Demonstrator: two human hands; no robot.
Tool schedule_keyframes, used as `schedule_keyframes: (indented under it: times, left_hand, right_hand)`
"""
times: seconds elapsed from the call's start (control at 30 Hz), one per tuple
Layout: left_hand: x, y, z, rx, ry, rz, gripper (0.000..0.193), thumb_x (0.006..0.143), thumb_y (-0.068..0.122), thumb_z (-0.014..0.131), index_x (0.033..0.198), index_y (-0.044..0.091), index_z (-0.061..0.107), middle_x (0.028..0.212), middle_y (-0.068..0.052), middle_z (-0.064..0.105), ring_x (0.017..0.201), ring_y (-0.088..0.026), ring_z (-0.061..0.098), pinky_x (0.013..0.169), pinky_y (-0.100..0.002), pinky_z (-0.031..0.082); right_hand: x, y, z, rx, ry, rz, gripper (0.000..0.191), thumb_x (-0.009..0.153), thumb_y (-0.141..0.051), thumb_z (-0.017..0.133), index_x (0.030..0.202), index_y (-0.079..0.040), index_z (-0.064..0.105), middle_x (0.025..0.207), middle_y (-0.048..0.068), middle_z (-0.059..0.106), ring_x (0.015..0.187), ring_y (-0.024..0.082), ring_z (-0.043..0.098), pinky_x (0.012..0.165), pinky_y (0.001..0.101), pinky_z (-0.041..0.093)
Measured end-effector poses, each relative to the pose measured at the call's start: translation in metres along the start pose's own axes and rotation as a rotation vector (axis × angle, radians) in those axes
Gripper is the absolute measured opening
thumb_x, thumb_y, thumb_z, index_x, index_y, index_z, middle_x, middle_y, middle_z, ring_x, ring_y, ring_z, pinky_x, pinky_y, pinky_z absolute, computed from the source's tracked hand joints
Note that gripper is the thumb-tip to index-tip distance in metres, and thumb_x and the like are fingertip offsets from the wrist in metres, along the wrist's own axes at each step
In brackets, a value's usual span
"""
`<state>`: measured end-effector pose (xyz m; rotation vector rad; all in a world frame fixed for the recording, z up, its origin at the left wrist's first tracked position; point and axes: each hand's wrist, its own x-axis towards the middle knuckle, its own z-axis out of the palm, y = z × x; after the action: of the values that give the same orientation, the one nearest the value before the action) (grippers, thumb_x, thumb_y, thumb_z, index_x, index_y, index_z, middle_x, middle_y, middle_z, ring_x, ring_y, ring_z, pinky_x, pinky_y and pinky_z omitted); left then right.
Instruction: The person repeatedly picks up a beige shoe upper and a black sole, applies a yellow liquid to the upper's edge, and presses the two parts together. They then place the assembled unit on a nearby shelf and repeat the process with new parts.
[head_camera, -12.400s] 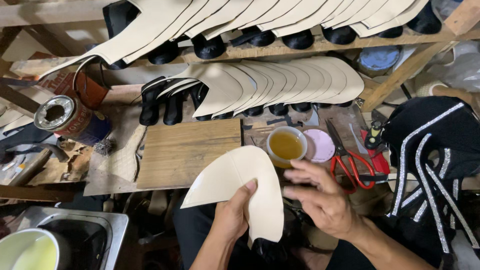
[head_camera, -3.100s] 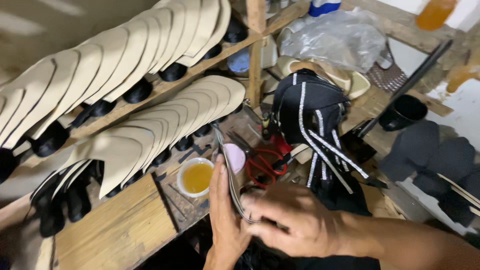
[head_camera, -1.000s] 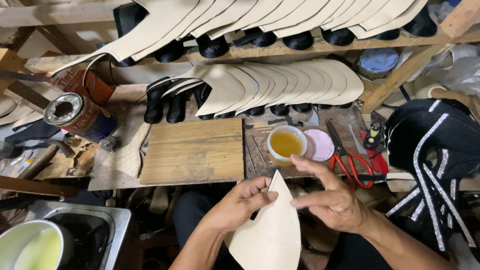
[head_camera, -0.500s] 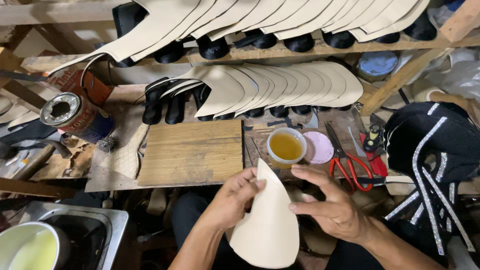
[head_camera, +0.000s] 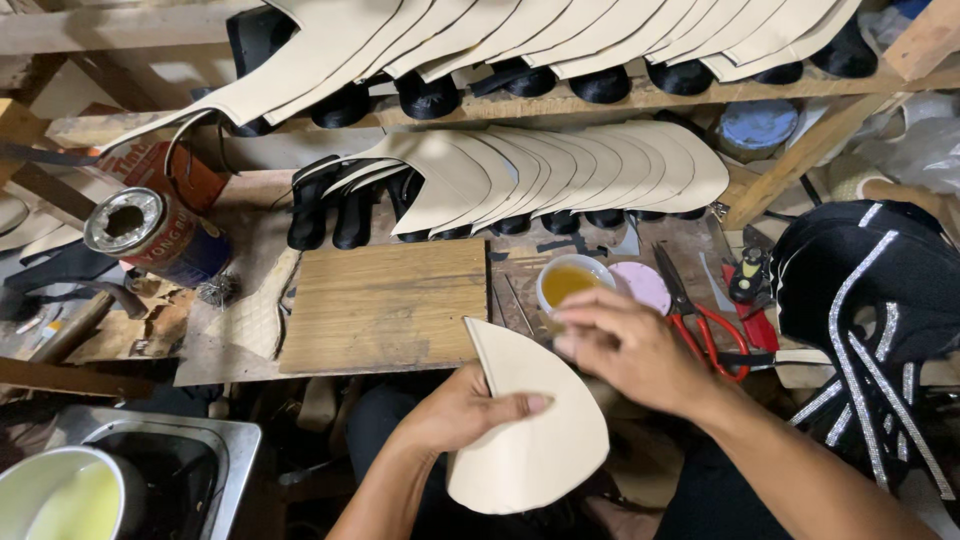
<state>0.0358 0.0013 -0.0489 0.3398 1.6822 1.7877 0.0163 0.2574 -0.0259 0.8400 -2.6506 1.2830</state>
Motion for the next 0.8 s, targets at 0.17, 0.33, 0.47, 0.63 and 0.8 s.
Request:
schedule_keyframes:
  times: [0.17,0.33,0.47,0.63,0.8]
  left_hand:
    - [-0.001,0.000,-0.002,-0.095,0.226,-0.045,0.034,0.085,0.019,0.074,0.114,0.001,0.072,0.097,-0.011,0.079,0.084,-0.019,0.074,0.073,-0.033,0.061]
    - [-0.007,-0.007,-0.013,-0.209,0.196,-0.001,0.038,0.085,0.016,0.074,0.118,-0.001,0.068,0.102,-0.011,0.077,0.088,-0.018,0.074,0.077,-0.032,0.060]
    - [-0.002,-0.014,-0.018,-0.330,0.115,-0.006,0.038,0.086,0.012,0.074,0.120,-0.004,0.067,0.104,-0.011,0.076,0.091,-0.018,0.072,0.080,-0.033,0.059]
    - [0.009,-0.013,-0.010,-0.285,0.082,0.001,0.037,0.085,0.010,0.074,0.120,-0.002,0.067,0.105,-0.010,0.075,0.093,-0.017,0.072,0.082,-0.032,0.059]
    - [0.009,-0.012,-0.009,-0.305,0.057,0.022,0.037,0.085,0.008,0.074,0.120,-0.003,0.067,0.105,-0.011,0.075,0.094,-0.018,0.072,0.083,-0.033,0.059]
  right_hand:
    - [0.035,0.024,-0.003,-0.550,0.136,-0.144,0.057,0.072,-0.040,0.083,0.110,0.002,0.076,0.150,0.027,0.044,0.139,0.044,0.040,0.107,0.0549,0.036]
    - [0.027,0.039,-0.005,-0.466,0.062,-0.090,0.047,0.069,-0.041,0.086,0.101,-0.006,0.081,0.160,0.019,0.040,0.149,0.043,0.031,0.115,0.0571,0.029]
    - [0.019,0.047,-0.007,-0.380,0.090,-0.006,0.031,0.080,-0.039,0.082,0.089,-0.010,0.080,0.158,0.003,0.048,0.157,0.029,0.041,0.128,0.0466,0.037]
    - [0.026,0.052,-0.002,-0.470,0.060,-0.164,0.061,0.072,-0.042,0.087,0.116,-0.001,0.078,0.161,0.021,0.031,0.146,0.044,0.028,0.117,0.0591,0.025]
    - [0.027,0.057,-0.003,-0.448,0.020,-0.125,0.042,0.070,-0.043,0.085,0.091,-0.006,0.082,0.158,0.018,0.037,0.150,0.043,0.027,0.115,0.0568,0.025]
